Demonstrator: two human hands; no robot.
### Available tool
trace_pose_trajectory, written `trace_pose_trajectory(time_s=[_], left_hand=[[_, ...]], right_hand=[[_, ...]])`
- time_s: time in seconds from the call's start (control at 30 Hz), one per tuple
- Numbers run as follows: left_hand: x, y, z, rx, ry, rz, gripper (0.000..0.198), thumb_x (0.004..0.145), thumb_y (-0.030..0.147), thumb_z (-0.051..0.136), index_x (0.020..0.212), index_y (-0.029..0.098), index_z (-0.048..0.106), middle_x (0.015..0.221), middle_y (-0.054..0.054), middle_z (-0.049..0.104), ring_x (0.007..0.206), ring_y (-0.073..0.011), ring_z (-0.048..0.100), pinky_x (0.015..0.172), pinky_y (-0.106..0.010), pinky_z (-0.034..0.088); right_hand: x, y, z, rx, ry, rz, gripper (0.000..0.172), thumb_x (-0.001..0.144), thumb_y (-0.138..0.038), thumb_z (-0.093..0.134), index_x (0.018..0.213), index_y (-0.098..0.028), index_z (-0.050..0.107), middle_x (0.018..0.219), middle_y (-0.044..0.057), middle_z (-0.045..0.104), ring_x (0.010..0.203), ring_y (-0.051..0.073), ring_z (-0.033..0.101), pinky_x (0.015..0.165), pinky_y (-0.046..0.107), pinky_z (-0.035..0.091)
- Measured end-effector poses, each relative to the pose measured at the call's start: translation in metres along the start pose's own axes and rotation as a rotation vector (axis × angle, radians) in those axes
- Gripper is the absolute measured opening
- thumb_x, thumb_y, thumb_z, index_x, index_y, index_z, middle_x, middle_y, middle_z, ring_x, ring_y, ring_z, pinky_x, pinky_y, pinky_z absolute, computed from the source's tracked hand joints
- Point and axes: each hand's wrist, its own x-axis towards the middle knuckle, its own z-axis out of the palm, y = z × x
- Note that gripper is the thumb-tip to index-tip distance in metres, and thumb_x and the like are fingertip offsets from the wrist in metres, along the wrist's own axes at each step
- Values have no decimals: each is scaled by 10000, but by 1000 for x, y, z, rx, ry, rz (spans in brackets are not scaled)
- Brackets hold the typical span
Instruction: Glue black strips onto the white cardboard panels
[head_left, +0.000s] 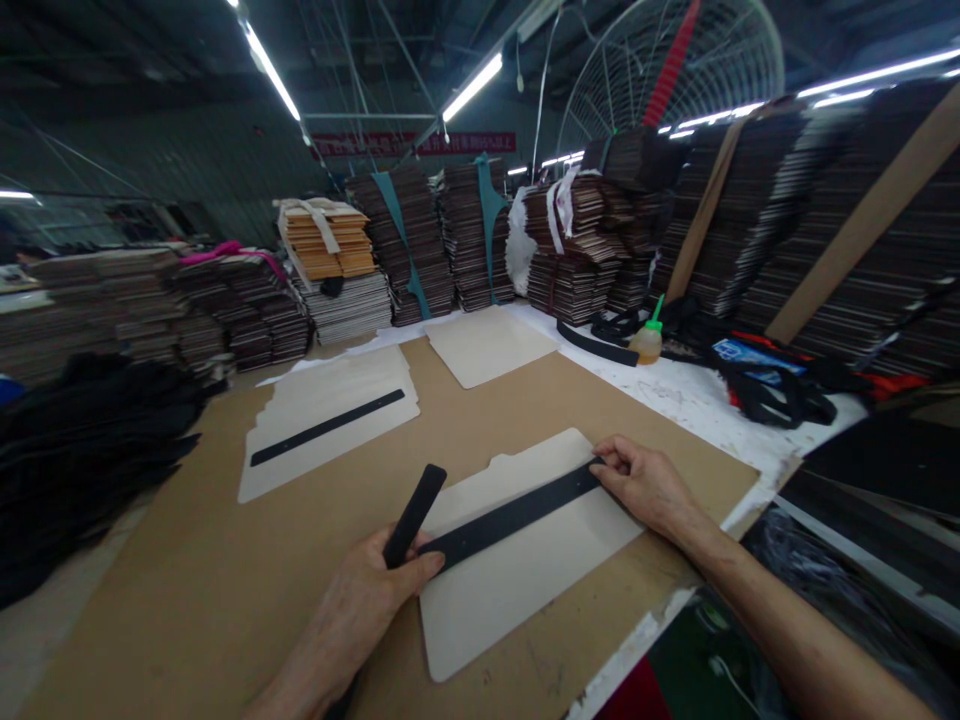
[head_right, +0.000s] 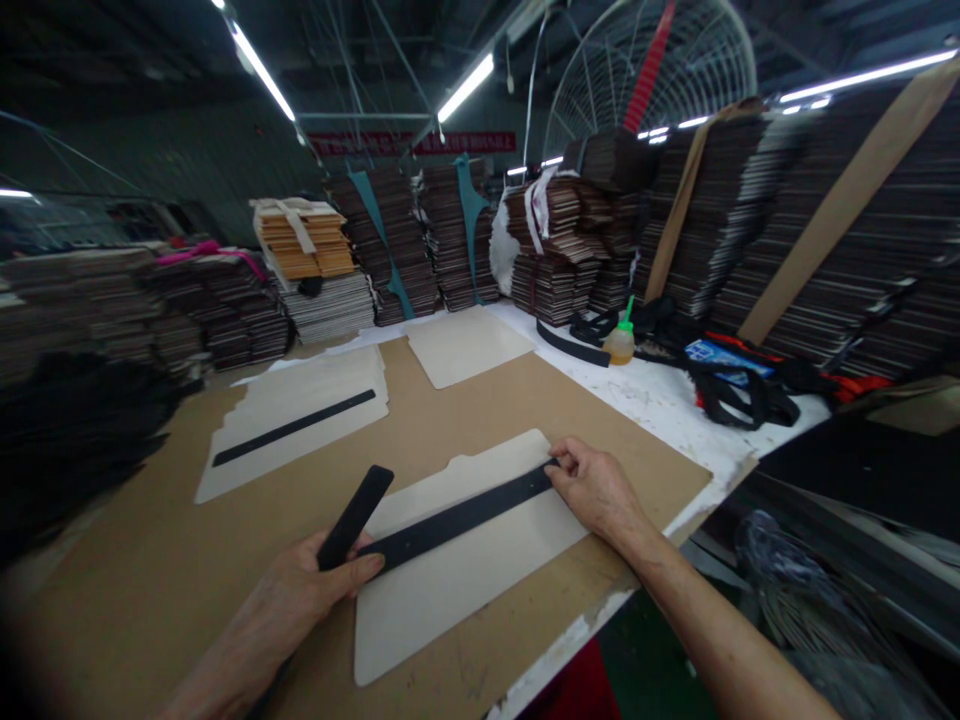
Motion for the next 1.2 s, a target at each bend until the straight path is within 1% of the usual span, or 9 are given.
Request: trace_pose_trajectory(time_s=[0.1, 0.37, 0.47, 0.63, 0.8, 0.87, 1.0, 1.1, 1.2], left_hand=[[1, 0, 0, -3, -14, -1, 448, 668, 543, 666, 939, 185, 669, 802, -17, 670, 850, -274, 621, 763, -317, 408], [0, 1, 0, 34, 8, 6, 402, 681, 534, 660, 901, 197, 671, 701, 11, 630, 745, -243, 596, 699, -299, 387], [0, 1, 0, 55, 2, 10, 403, 695, 538, 636, 914, 201, 665, 720, 10, 635, 755, -243, 601, 707, -301, 388], [2, -1, 2, 60, 9, -18, 450, 658, 544, 636, 937, 191, 654, 764, -3, 651, 791, -256, 614, 735, -310, 399], [4, -2, 2, 41, 13, -13, 447, 661, 538, 648, 944, 193, 654, 798, -9, 667, 819, -263, 621, 740, -314, 405], [4, -3, 2, 28, 16, -13, 441, 665, 527, 655, 946, 187, 652, 799, -12, 665, 824, -264, 621, 743, -317, 407], [1, -4, 4, -39, 4, 10, 405, 668, 489, 669, 930, 180, 654, 790, -5, 651, 809, -245, 611, 741, -308, 408], [-2, -4, 4, -97, 5, 21, 346, 647, 438, 692, 876, 182, 648, 739, 17, 612, 755, -210, 585, 701, -284, 398], [-4, -3, 4, -129, 7, 26, 292, 637, 384, 706, 839, 185, 638, 696, 36, 575, 694, -176, 554, 665, -265, 386]], right_hand=[[0, 0, 0, -26, -3, 1, 224, 758, -370, 560, 912, -217, 619, 649, -34, 607, 597, 151, 568, 591, 283, 403], [0, -1, 0, -53, 6, -10, 216, 765, -354, 557, 917, -216, 623, 661, -28, 616, 609, 151, 574, 605, 282, 404], [0, -3, -1, -56, 1, -6, 220, 765, -355, 553, 919, -216, 628, 668, -22, 629, 612, 154, 578, 609, 283, 405], [-1, -4, 0, -108, 8, -29, 220, 766, -362, 551, 918, -223, 626, 638, -38, 596, 593, 154, 566, 592, 281, 393], [-1, -2, 3, -181, 14, -33, 200, 792, -369, 541, 916, -237, 627, 637, -41, 579, 589, 153, 560, 586, 278, 390], [-1, 0, 4, -219, 16, -66, 187, 803, -363, 537, 907, -242, 633, 679, -30, 592, 630, 159, 575, 616, 281, 405], [-1, 6, 3, -310, 62, -184, 193, 817, -371, 532, 882, -245, 663, 885, 13, 608, 752, 171, 599, 712, 300, 436], [0, 11, 2, -330, 30, -209, 209, 839, -389, 510, 837, -261, 674, 893, 8, 595, 736, 168, 594, 707, 310, 439], [2, 15, 1, -335, 6, -229, 200, 841, -382, 512, 803, -264, 669, 901, 1, 613, 769, 172, 604, 730, 317, 443]])
